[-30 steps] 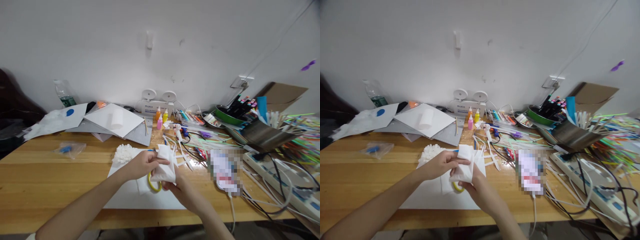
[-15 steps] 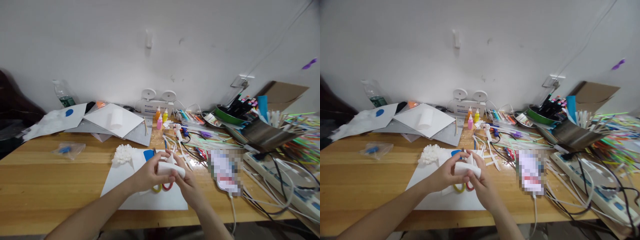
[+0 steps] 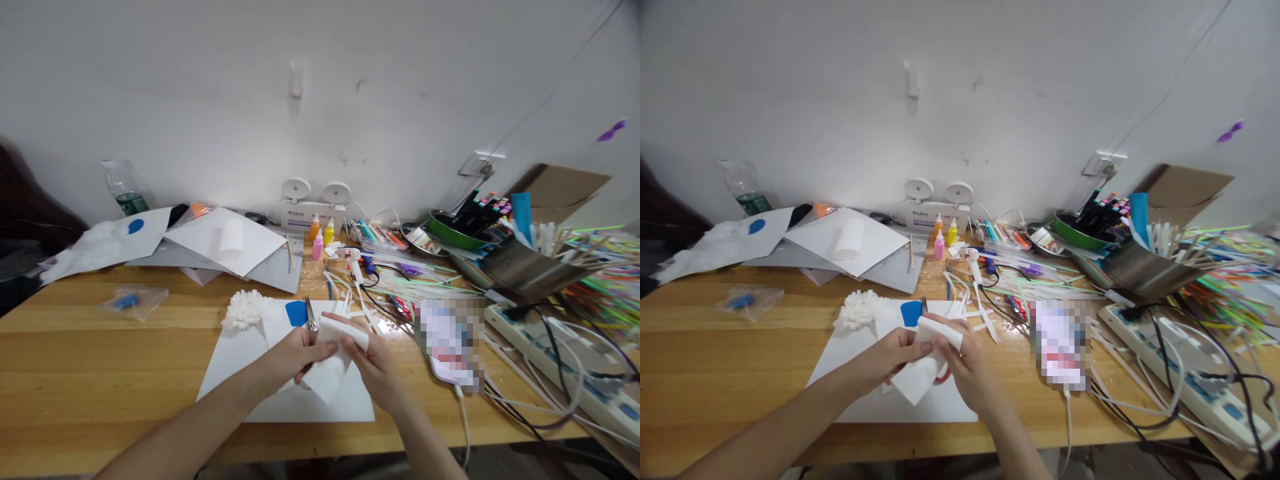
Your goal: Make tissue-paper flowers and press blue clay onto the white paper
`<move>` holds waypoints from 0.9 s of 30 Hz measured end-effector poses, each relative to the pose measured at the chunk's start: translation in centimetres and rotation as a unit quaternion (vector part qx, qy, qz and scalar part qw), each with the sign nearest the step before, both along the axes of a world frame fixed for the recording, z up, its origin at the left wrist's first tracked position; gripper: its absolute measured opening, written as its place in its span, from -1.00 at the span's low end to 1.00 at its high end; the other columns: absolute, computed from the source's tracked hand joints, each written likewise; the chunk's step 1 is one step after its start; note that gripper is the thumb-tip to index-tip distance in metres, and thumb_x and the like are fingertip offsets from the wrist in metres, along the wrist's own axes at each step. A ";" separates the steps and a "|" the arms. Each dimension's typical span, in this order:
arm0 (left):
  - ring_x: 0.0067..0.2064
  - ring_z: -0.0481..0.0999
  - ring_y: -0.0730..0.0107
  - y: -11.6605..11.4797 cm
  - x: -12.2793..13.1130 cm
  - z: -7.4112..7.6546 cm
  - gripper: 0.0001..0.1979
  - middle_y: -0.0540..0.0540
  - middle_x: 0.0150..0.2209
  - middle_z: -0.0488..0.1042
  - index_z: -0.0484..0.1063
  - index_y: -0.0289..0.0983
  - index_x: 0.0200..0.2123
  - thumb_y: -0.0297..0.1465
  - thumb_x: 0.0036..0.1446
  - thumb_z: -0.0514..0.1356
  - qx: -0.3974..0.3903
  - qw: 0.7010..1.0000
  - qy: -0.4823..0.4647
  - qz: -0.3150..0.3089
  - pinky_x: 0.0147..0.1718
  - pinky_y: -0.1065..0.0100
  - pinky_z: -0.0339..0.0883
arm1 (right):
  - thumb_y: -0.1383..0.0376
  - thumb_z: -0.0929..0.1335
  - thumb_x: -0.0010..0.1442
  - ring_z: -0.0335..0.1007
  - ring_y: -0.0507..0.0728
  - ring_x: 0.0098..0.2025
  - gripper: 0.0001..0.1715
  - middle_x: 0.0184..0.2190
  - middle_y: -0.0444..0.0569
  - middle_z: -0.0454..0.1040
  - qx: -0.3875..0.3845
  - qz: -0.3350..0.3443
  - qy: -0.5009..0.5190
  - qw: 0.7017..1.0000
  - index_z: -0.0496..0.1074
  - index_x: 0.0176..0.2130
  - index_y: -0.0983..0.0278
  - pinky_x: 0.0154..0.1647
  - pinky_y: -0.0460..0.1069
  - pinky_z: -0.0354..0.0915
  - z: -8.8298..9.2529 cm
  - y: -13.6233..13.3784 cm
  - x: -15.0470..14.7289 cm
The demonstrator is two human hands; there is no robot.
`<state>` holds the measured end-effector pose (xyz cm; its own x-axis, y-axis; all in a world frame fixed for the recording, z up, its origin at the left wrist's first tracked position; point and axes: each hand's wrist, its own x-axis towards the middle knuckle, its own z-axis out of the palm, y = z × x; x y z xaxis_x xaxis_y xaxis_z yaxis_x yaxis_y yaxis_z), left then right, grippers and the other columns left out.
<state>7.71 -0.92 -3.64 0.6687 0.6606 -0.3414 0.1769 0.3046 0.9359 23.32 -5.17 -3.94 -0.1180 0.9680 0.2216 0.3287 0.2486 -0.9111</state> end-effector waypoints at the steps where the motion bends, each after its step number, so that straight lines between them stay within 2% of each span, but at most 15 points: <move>1: -0.75 0.02 0.67 -0.1 -0.1 0.0 -0.55 0.12 -0.74 0.13 0.34 -0.38 -0.57 -0.05 -0.08 0.12 0.008 1.000 -0.001 -0.003 -0.79 0.51 -0.13 | 0.13 0.20 0.18 0.36 0.16 -0.24 -0.61 -0.23 0.00 0.46 -0.021 -0.006 0.024 0.999 0.40 -0.07 0.20 -0.27 0.02 0.31 -0.2 0.0 -0.1; 3: -0.73 0.03 0.66 -0.2 -0.4 0.0 -0.56 0.12 -0.74 0.12 0.33 -0.38 -0.58 -0.06 -0.06 0.11 0.038 0.999 0.004 -0.003 -0.77 0.51 -0.13 | 0.08 0.22 0.14 0.37 0.10 -0.47 -0.57 -0.42 -0.03 0.48 -0.076 -0.027 0.089 0.993 0.42 -0.11 0.26 -0.52 -0.05 0.31 -0.5 0.0 -0.4; 5: -0.70 0.04 0.67 -0.4 -0.6 0.1 -0.59 0.12 -0.72 0.13 0.32 -0.37 -0.57 -0.09 -0.05 0.12 0.066 0.998 0.005 0.001 -0.74 0.51 -0.14 | 0.04 0.26 0.09 0.27 0.04 -0.64 -0.52 -0.58 -0.08 0.43 -0.128 -0.052 0.161 0.977 0.44 -0.16 0.32 -0.68 -0.09 0.23 -0.6 0.0 -0.8; 7: -0.68 0.06 0.66 -0.6 -0.9 0.0 -0.62 0.11 -0.70 0.15 0.34 -0.37 -0.54 -0.12 -0.04 0.13 0.072 0.997 0.004 -0.010 -0.72 0.51 -0.12 | 0.03 0.29 0.05 0.22 0.01 -0.68 -0.51 -0.61 -0.09 0.41 -0.157 -0.058 0.231 0.958 0.44 -0.18 0.34 -0.70 -0.10 0.21 -0.6 0.1 -1.1; 10: -0.67 0.07 0.64 -0.9 -1.2 -0.3 -0.62 0.11 -0.69 0.13 0.35 -0.38 -0.50 -0.13 -0.03 0.13 0.062 0.997 -0.002 -0.052 -0.70 0.51 -0.07 | 0.06 0.32 0.03 0.26 0.02 -0.62 -0.55 -0.58 -0.07 0.43 -0.171 -0.026 0.319 0.932 0.46 -0.21 0.34 -0.57 -0.07 0.25 -0.3 0.3 -1.2; 13: -0.67 0.07 0.64 -1.0 -1.4 -0.7 -0.60 0.10 -0.67 0.13 0.37 -0.40 -0.46 -0.11 -0.02 0.12 0.057 0.996 -0.016 -0.070 -0.69 0.51 -0.06 | 0.05 0.32 0.01 0.20 0.01 -0.68 -0.59 -0.73 -0.11 0.34 -0.194 -0.030 0.350 0.916 0.49 -0.42 0.35 -0.63 -0.09 0.17 -0.5 0.3 -1.2; 15: -0.67 0.07 0.64 -1.0 -1.5 -1.0 -0.59 0.09 -0.67 0.13 0.37 -0.40 -0.44 -0.10 -0.03 0.12 0.053 0.996 -0.024 -0.071 -0.69 0.50 -0.06 | 0.02 0.31 0.01 0.15 0.00 -0.72 -0.54 -0.79 -0.13 0.27 -0.206 -0.054 0.349 0.913 0.42 -0.60 0.34 -0.69 -0.10 0.09 -1.0 0.3 -1.2; 17: -0.67 0.09 0.63 -1.1 -1.5 -1.0 -0.58 0.09 -0.67 0.14 0.37 -0.40 -0.45 -0.09 -0.05 0.13 0.039 0.996 -0.027 -0.071 -0.69 0.50 -0.04 | 0.00 0.30 0.01 0.14 0.00 -0.71 -0.50 -0.79 -0.13 0.25 -0.207 -0.070 0.344 0.913 0.32 -0.70 0.32 -0.68 -0.11 0.08 -1.5 0.2 -1.1; 20: -0.65 0.13 0.62 -1.6 -1.4 -0.9 -0.58 0.07 -0.66 0.18 0.36 -0.40 -0.50 -0.08 -0.10 0.17 0.023 0.998 -0.023 -0.050 -0.67 0.51 0.00 | 0.00 0.29 0.02 0.16 0.00 -0.66 -0.51 -0.75 -0.15 0.25 -0.180 -0.080 0.297 0.934 0.29 -0.68 0.31 -0.63 -0.11 0.10 -1.9 0.3 -0.7; 24: -0.67 0.14 0.64 -3.0 -1.3 -0.6 -0.58 0.05 -0.69 0.24 0.32 -0.37 -0.58 -0.08 -0.06 0.13 0.006 0.997 -0.050 -0.050 -0.66 0.51 -0.02 | -0.01 0.26 0.05 0.11 -0.01 -0.65 -0.50 -0.71 -0.17 0.23 -0.101 -0.101 0.141 0.980 0.27 -0.65 0.31 -0.65 -0.11 0.04 -1.8 0.5 -0.1; 27: -0.71 0.09 0.67 -3.8 -1.4 -0.1 -0.58 0.07 -0.75 0.23 0.32 -0.37 -0.58 -0.09 -0.01 0.10 -0.016 0.996 -0.076 -0.043 -0.68 0.51 -0.09 | 0.02 0.22 0.10 0.07 -0.02 -0.65 -0.49 -0.73 -0.19 0.16 -0.057 -0.100 0.044 0.992 0.22 -0.68 0.29 -0.65 -0.12 0.01 -1.9 0.9 0.3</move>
<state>6.34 -4.73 -3.78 0.7674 0.5900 -0.2510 0.0597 0.3239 0.9442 23.65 -4.31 -5.81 0.0935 0.9894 0.1107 0.2796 0.0806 -0.9567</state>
